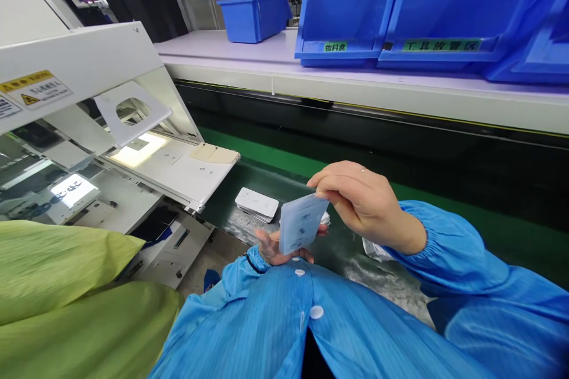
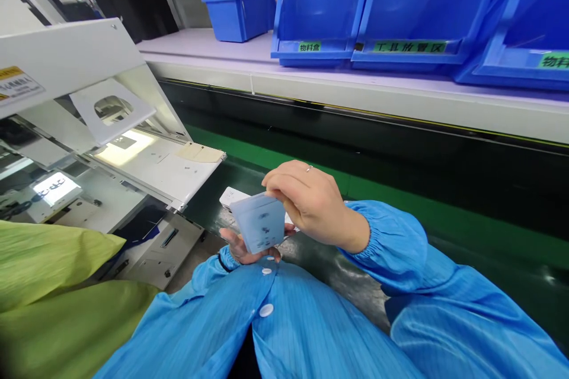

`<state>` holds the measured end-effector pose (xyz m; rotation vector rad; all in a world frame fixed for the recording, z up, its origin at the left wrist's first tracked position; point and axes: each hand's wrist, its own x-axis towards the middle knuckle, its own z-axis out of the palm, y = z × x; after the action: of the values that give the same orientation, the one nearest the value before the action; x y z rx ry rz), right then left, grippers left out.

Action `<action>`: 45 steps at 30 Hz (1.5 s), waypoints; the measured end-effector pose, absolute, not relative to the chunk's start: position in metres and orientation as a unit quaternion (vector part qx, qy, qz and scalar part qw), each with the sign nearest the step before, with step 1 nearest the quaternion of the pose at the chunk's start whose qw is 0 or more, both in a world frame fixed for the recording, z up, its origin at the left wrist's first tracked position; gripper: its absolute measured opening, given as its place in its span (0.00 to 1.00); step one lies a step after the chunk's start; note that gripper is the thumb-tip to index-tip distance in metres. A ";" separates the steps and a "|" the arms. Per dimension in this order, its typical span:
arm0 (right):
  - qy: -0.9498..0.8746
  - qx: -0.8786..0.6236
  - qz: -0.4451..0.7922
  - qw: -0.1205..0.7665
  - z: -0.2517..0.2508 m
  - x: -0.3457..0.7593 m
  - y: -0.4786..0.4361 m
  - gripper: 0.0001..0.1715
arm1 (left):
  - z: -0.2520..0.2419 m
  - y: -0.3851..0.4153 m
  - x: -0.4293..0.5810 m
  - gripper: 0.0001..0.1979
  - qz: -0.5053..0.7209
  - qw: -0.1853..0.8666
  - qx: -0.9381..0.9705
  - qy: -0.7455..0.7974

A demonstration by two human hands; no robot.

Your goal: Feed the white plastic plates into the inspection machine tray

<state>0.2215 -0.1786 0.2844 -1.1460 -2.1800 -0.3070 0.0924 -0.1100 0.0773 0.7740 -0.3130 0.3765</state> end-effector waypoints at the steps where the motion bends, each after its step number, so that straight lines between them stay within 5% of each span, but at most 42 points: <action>1: -0.832 -0.435 -0.111 0.325 0.286 0.221 -0.179 0.08 | 0.077 -0.111 0.092 0.60 0.183 0.894 0.379 -0.154; 15: -0.781 -0.492 -0.084 0.375 0.307 0.215 -0.188 0.06 | 0.078 -0.113 0.087 0.57 0.129 0.885 0.409 -0.183; 21: -0.799 -0.510 -0.033 0.318 0.309 0.219 -0.186 0.07 | 0.079 -0.116 0.085 0.44 0.136 0.890 0.407 -0.153; 24: -0.811 -0.502 -0.012 0.298 0.309 0.220 -0.185 0.08 | 0.078 -0.116 0.085 0.48 0.125 0.890 0.411 -0.153; 36: -0.794 -0.489 -0.057 0.357 0.314 0.217 -0.191 0.07 | 0.066 -0.113 0.089 0.52 0.117 0.894 0.407 -0.145; 45: -0.724 -0.537 -0.049 0.431 0.312 0.220 -0.186 0.09 | 0.077 -0.116 0.088 0.43 0.119 0.895 0.402 -0.149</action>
<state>0.2202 -0.1860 0.3123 -1.3385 -1.8053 -0.1232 0.0876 -0.1155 0.0774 0.8336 -0.3091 0.2468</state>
